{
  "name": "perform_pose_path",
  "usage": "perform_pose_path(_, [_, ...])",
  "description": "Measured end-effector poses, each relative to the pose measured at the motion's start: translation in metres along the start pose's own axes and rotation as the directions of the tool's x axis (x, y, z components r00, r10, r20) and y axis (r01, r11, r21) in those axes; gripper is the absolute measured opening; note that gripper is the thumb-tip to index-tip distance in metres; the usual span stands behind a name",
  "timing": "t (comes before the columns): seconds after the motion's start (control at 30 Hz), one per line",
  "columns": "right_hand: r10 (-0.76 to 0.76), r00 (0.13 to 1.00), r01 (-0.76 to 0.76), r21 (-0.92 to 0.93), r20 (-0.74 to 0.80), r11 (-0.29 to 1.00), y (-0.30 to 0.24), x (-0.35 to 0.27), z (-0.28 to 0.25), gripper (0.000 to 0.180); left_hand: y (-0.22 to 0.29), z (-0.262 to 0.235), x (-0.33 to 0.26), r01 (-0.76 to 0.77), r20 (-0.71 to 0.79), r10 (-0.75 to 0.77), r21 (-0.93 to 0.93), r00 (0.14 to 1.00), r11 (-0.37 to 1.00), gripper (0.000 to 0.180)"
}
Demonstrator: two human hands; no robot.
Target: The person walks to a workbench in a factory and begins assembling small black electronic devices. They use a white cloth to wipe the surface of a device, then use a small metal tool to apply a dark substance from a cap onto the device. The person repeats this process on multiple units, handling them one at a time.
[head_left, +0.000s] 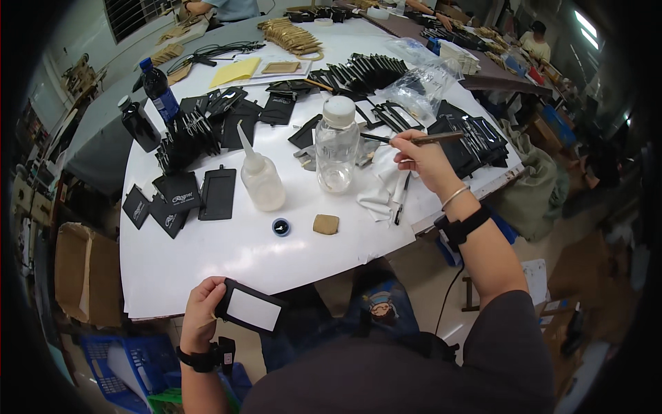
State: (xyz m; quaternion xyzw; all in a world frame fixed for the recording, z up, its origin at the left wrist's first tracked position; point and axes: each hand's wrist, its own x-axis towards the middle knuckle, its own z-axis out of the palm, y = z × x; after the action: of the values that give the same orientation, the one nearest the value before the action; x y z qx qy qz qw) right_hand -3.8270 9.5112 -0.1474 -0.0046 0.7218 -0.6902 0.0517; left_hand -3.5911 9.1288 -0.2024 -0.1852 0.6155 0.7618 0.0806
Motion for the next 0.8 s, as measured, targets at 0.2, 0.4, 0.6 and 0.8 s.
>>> perform_pose_path(0.2, [-0.002, 0.986, -0.06, 0.36, 0.169, 0.931, 0.004, -0.05, 0.02, 0.011, -0.003, -0.003, -0.002, -0.006, 0.01, 0.006, -0.009, 1.0, 1.0, 0.016])
perform_pose_path(0.4, [-0.08, 0.993, 0.039, 0.415, 0.082, 0.909, 0.011, -0.072, 0.048, 0.01, -0.004, 0.001, 0.001, -0.01, 0.008, 0.01, 0.06, 1.0, 0.998, 0.017])
perform_pose_path(0.6, [-0.103, 0.994, 0.104, 0.015, -0.048, 0.994, 0.003, -0.023, 0.028, 0.015, -0.001, -0.004, 0.002, -0.01, 0.042, 0.008, 0.042, 0.999, 0.999, 0.018])
perform_pose_path(0.8, [-0.213, 0.968, 0.235, -0.172, 0.135, 0.957, -0.006, -0.075, 0.062, 0.012, 0.003, 0.001, -0.004, 0.023, 0.034, -0.027, 0.103, 0.999, 0.994, 0.018])
